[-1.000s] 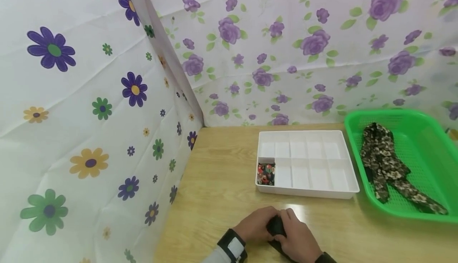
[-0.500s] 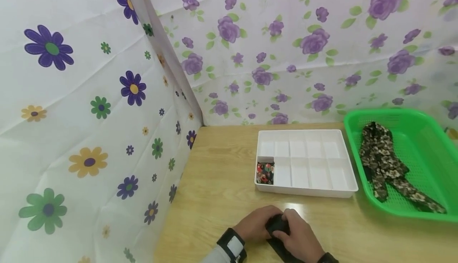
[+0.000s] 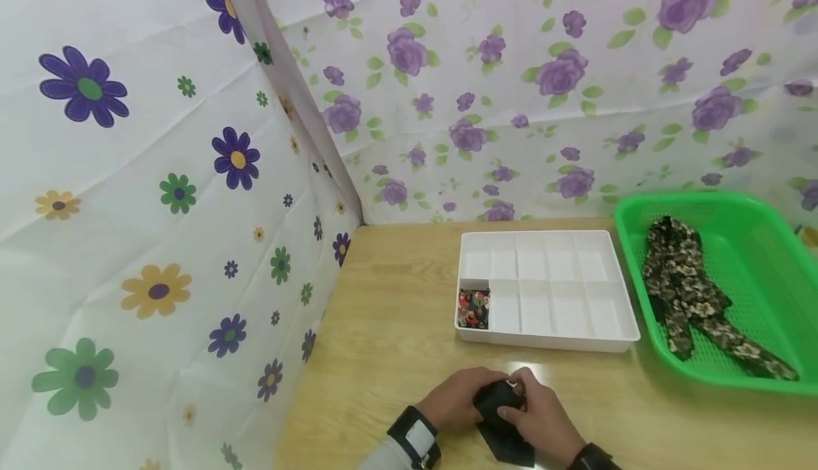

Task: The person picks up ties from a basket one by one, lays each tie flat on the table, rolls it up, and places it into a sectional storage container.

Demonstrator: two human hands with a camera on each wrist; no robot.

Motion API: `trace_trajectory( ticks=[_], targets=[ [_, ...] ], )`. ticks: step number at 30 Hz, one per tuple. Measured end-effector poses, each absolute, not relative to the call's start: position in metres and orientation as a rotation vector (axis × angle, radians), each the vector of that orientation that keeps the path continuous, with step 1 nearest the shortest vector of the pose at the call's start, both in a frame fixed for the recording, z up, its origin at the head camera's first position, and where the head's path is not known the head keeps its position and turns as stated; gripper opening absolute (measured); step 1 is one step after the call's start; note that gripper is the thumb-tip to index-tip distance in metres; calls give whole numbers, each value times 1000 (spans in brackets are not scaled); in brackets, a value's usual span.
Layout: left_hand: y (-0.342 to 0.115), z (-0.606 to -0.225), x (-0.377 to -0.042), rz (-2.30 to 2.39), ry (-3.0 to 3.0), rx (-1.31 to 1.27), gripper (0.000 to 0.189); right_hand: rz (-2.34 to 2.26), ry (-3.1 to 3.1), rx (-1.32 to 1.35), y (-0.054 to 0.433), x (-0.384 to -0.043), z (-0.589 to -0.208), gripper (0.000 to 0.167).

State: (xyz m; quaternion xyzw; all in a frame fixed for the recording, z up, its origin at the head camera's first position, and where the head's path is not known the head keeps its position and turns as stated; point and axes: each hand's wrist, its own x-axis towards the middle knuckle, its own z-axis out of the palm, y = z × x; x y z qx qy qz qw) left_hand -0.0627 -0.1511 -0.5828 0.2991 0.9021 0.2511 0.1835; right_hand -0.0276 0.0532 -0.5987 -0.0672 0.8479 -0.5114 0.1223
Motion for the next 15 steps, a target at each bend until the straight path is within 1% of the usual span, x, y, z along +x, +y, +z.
trace_trajectory(
  ticks=[4,6,10,12,15],
  targets=[
    [-151,-584,-60,713,2546,791,79,-1494,2420,-262,56,-29,-600,26],
    [-152,-584,-60,708,2561,752,78,-1543,2401,-282,56,-25,-605,29],
    [-153,-585,-60,694,2597,715,71,-1594,2430,-310,55,-21,-612,32],
    [-153,-587,-61,704,2602,733,65,-1527,2508,-319,54,-22,-609,33],
    [-154,-589,-62,713,2605,759,59,-1410,2564,-291,53,-27,-599,28]
  ],
)
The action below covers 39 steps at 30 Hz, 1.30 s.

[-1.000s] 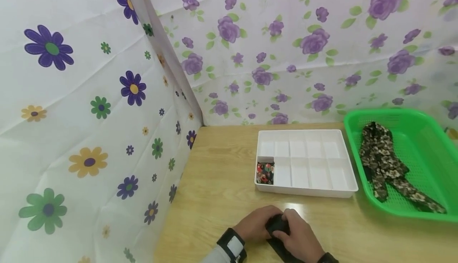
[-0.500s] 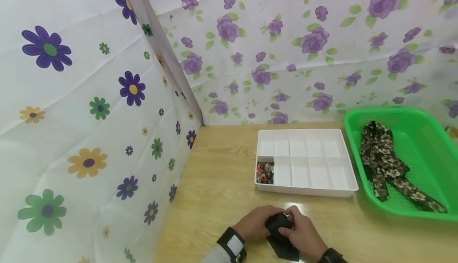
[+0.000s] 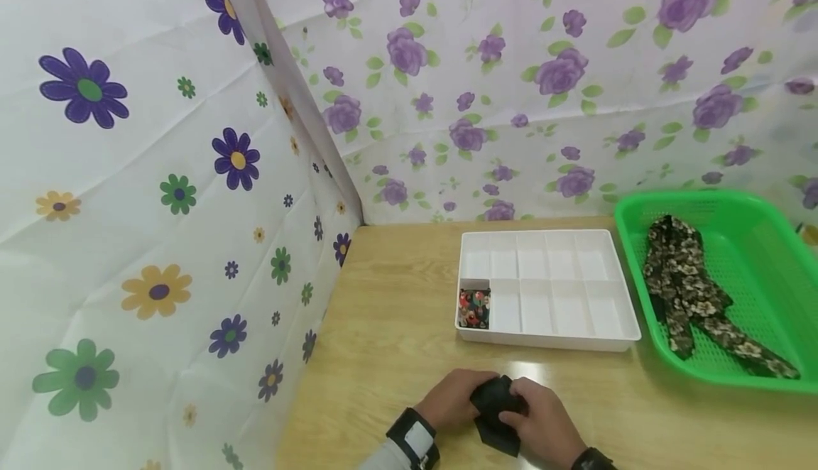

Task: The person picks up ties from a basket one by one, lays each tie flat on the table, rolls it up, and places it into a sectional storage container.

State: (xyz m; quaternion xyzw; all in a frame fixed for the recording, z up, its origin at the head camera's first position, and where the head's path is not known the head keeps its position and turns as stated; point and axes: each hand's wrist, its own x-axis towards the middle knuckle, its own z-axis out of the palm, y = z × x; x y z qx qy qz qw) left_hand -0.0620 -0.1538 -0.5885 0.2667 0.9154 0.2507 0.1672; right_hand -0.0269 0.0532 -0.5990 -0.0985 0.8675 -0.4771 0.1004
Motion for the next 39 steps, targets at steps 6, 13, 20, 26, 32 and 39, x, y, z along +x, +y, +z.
trace_trajectory(
  ticks=[6,13,20,26,32,39],
  targets=[
    [-151,-590,-59,771,2644,614,54,-1419,2509,-212,49,-30,-597,26],
    [-152,-587,-51,1264,2493,89,44,-1633,2426,-81,51,-22,-617,28],
    [-153,-584,-43,1768,1954,-188,43,-1708,2428,-18,50,-17,-614,30],
    [-144,-587,-40,1944,1746,-194,61,-1749,2391,14,50,-18,-607,21],
    [-136,-590,-42,1900,1874,-132,70,-1789,2270,-139,55,-26,-611,34],
    [-137,-584,-47,1876,1899,-154,64,-1778,2278,-199,67,-35,-602,29]
  ],
)
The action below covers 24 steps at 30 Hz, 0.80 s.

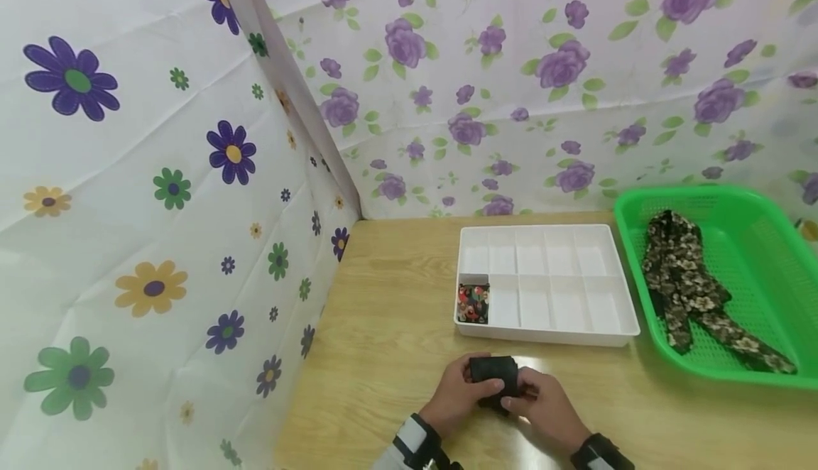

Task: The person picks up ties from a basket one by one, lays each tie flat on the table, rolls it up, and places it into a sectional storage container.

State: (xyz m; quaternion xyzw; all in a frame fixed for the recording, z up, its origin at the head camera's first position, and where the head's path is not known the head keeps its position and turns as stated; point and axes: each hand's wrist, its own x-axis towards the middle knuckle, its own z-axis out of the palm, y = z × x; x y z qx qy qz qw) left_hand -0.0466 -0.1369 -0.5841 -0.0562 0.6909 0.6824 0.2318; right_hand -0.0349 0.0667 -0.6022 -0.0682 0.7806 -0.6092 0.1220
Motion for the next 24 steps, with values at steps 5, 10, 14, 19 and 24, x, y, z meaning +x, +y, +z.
trace_trajectory(
  ticks=[5,10,14,19,24],
  targets=[
    [-135,-578,-51,1884,1884,-144,53,-1749,2328,18,69,-39,-590,50],
    [-133,-569,-55,1841,1892,-86,47,-1701,2410,98,61,-41,-575,44],
    [-128,-564,-57,1858,1851,4,42,-1615,2534,85,49,-33,-561,42],
    [-124,-561,-60,1869,1835,63,36,-1575,2527,1,43,-24,-559,48],
    [-124,-559,-62,1874,1817,55,32,-1584,2436,5,55,-37,-562,47]
  ],
)
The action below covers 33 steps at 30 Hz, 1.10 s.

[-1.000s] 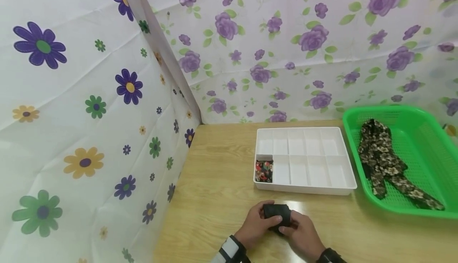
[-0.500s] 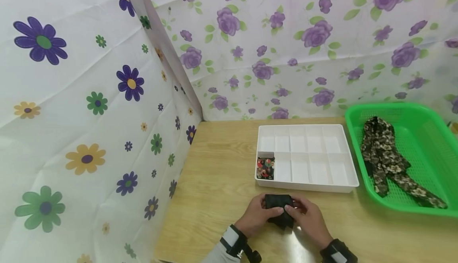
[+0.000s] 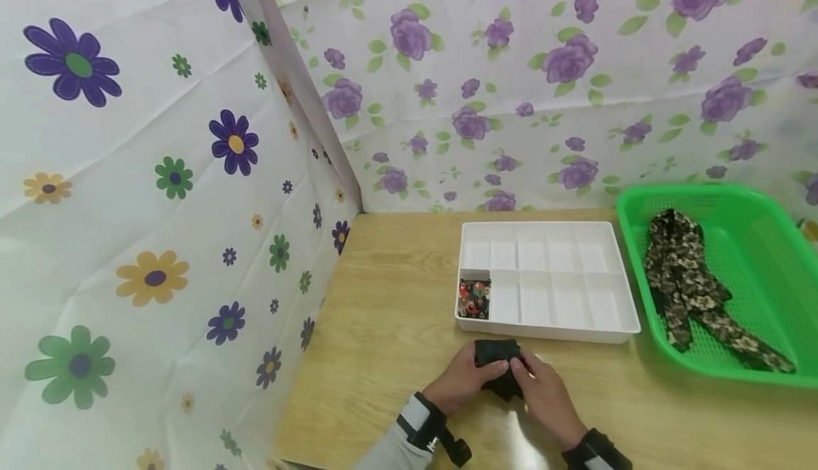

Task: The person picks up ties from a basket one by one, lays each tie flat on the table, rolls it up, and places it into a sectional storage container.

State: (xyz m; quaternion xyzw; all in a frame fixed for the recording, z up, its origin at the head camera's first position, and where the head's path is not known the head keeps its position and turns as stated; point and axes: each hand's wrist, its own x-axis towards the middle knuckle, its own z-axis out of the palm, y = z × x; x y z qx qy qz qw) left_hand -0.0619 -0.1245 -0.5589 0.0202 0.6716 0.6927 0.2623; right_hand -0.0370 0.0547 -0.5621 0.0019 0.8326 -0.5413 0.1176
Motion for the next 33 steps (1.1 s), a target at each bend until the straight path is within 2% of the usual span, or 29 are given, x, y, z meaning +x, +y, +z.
trace_trajectory(
  ticks=[6,9,14,21,27,33],
  targets=[
    [-126,-551,-62,1931,1763,-64,45,-1662,2175,65,67,-58,-551,64],
    [-125,-544,-63,1986,1710,-108,48,-1716,2090,56,71,-64,-543,62],
    [-123,-529,-69,2013,1735,-111,40,-1877,1854,2,77,-80,-531,62],
    [-126,-520,-81,2116,1794,-222,60,-1940,1729,-31,85,-114,-517,57],
    [-149,-535,-108,1911,2497,-483,40,-1905,1855,-11,90,-157,-512,55],
    [-153,-561,-125,1865,2322,-445,46,-1836,1958,-19,86,-178,-518,53]
  ],
)
